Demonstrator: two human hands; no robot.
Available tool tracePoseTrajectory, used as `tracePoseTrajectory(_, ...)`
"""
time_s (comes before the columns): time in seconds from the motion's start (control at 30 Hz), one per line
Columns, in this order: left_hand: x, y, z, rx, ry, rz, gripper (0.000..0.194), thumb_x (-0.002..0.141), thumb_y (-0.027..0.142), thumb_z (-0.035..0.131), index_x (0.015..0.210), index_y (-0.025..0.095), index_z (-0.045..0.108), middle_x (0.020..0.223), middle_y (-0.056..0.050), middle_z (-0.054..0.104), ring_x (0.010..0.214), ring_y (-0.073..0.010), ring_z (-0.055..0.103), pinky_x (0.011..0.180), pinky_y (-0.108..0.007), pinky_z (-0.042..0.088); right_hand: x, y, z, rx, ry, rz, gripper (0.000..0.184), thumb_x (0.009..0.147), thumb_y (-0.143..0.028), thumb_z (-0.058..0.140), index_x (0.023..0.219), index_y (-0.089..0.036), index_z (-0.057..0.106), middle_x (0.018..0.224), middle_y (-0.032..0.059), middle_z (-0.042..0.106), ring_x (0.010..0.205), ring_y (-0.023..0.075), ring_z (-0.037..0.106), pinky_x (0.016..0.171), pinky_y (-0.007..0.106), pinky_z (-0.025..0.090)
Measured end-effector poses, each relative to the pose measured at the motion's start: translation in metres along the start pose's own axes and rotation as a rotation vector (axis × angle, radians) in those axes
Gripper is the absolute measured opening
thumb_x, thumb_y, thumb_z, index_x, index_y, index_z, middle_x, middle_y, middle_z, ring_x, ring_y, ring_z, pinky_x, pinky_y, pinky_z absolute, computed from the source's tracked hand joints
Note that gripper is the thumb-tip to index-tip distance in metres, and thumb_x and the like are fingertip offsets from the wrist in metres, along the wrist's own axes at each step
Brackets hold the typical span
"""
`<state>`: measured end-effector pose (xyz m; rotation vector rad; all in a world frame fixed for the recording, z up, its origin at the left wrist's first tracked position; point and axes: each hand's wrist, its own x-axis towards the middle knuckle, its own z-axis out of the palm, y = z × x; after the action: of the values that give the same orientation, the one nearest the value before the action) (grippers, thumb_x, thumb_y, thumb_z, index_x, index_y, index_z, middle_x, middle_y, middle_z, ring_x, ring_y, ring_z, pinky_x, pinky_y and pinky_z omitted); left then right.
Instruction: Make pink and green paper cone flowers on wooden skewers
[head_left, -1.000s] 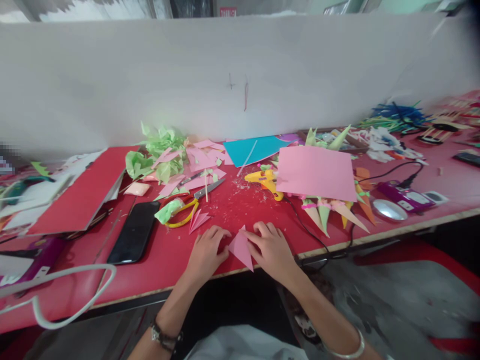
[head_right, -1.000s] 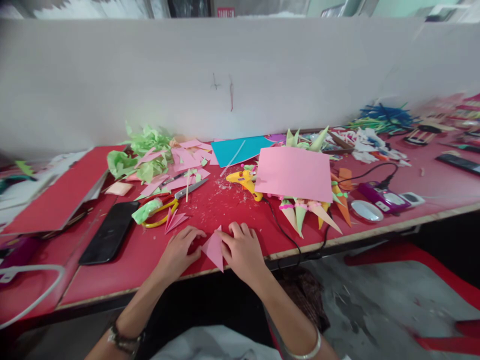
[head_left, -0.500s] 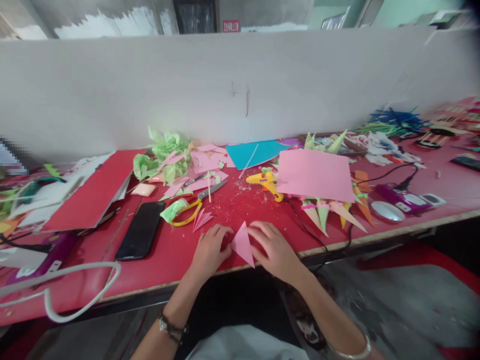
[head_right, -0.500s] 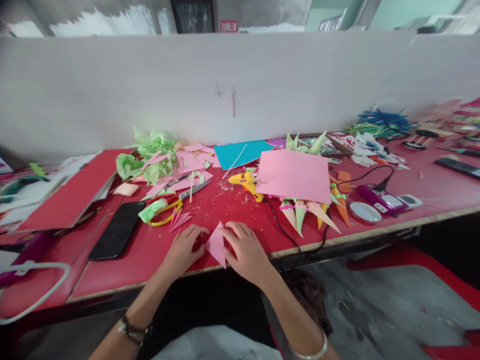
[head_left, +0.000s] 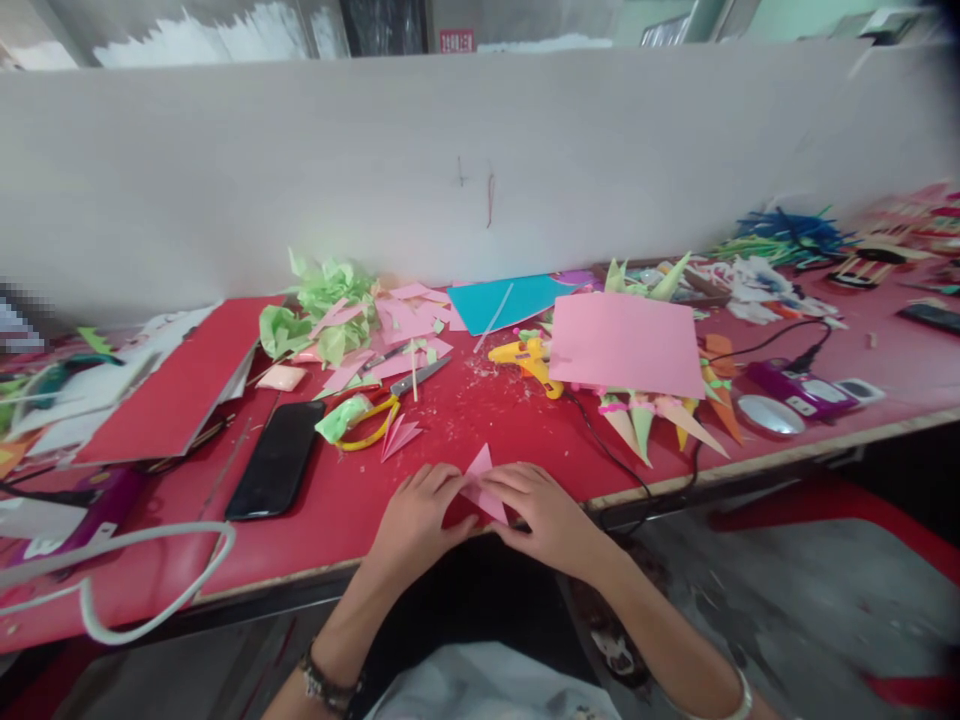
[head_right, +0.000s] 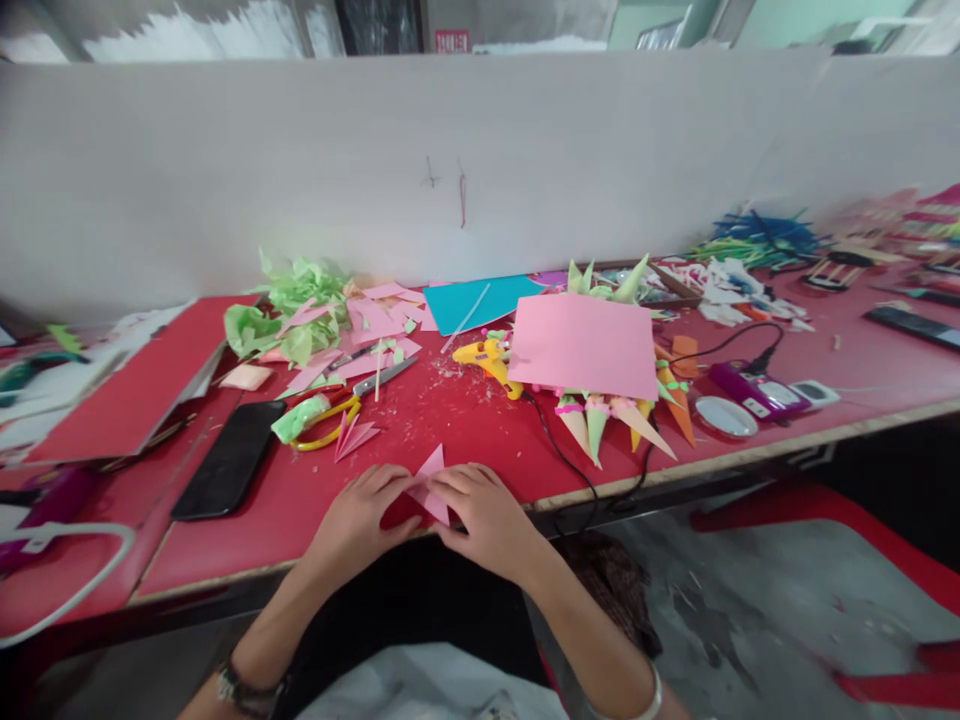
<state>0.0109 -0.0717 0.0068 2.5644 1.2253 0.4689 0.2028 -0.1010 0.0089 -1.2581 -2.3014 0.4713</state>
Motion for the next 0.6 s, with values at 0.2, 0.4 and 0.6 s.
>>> tracePoseTrajectory(0.2,0.0016,-0.0021,0.0022,0.073,0.016,0.015,0.024,0.073,0.025,0.06,0.097,0.023,0.057,0.094,-0.001,0.059,0.084,-0.0157,0.054,0.074,-0.028,0.044,0.0065,0.0061,0.0011,-0.007,0.008,-0.019,0.037,0.078,-0.016,0.048,0.115,-0.021,0.051,0.108,0.0054,0.058,0.099,0.018,0.049,0.086,0.034,0.039)
tracePoseTrajectory(0.4,0.0001,-0.0013,0.0072,0.163,0.079,0.089,0.013,0.078,0.024,0.054,0.09,0.022,0.059,0.09,-0.001,0.061,0.079,-0.0147,0.054,0.069,-0.027,0.042,0.0086,0.0093,0.0049,-0.01,0.015,-0.035,0.027,0.084,-0.023,0.044,0.107,-0.025,0.058,0.102,0.0035,0.06,0.093,0.017,0.048,0.081,0.033,0.039)
tracePoseTrajectory(0.6,0.0011,0.002,0.0084,0.231,0.142,0.123,0.015,0.084,0.021,0.044,0.082,0.02,0.06,0.079,0.001,0.062,0.071,-0.0133,0.055,0.063,-0.026,0.04,0.0098,0.0084,0.0088,0.006,0.068,-0.008,0.021,0.083,-0.026,0.047,0.098,-0.024,0.062,0.094,0.003,0.06,0.088,0.0162,0.048,0.077,0.031,0.039)
